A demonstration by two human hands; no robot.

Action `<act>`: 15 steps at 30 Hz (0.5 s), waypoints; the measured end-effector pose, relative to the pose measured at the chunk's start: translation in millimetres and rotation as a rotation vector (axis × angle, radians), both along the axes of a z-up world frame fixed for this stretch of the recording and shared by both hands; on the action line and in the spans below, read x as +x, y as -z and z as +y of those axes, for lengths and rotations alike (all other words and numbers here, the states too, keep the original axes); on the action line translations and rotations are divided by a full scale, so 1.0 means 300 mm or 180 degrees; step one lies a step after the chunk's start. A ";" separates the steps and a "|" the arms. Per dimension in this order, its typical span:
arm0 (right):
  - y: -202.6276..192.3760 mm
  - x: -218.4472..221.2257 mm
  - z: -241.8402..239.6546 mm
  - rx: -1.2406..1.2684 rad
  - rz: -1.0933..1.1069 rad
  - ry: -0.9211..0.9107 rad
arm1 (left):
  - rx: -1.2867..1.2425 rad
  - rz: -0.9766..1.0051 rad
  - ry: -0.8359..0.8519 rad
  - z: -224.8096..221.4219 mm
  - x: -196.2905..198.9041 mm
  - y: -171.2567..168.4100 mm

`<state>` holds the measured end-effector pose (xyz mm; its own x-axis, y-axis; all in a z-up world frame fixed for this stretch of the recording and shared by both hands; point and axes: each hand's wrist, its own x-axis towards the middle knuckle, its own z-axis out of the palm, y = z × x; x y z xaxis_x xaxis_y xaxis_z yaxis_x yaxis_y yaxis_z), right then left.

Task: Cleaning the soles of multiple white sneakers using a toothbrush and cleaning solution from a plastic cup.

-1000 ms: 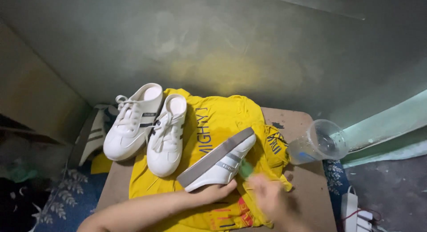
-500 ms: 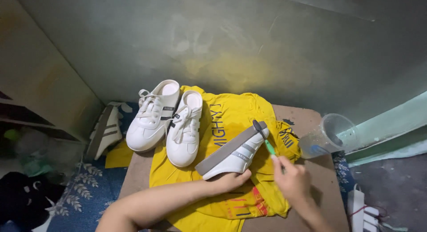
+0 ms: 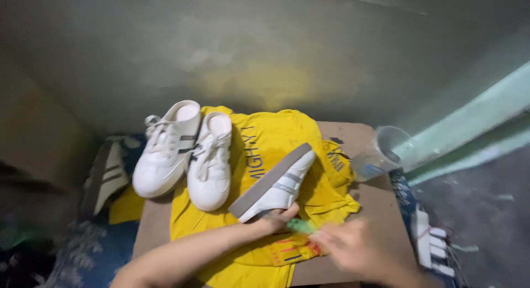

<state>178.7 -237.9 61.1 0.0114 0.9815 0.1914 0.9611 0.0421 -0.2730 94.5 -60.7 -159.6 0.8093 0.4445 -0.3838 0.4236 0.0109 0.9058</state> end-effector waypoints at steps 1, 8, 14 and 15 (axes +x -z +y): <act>-0.058 0.088 -0.048 0.0007 -0.0019 0.0099 | 0.0007 -0.0019 0.0099 0.002 -0.031 -0.060; -0.512 0.401 -0.155 -0.1250 -0.1367 0.2883 | 0.0802 0.0017 0.0040 0.006 -0.057 -0.131; -0.557 0.461 0.105 -0.2339 -0.1703 0.2588 | 0.0410 0.0049 -0.0087 0.001 -0.035 -0.091; -0.542 0.473 0.163 -0.2568 -0.1731 0.2422 | 0.0202 0.0052 -0.0091 0.002 -0.034 -0.080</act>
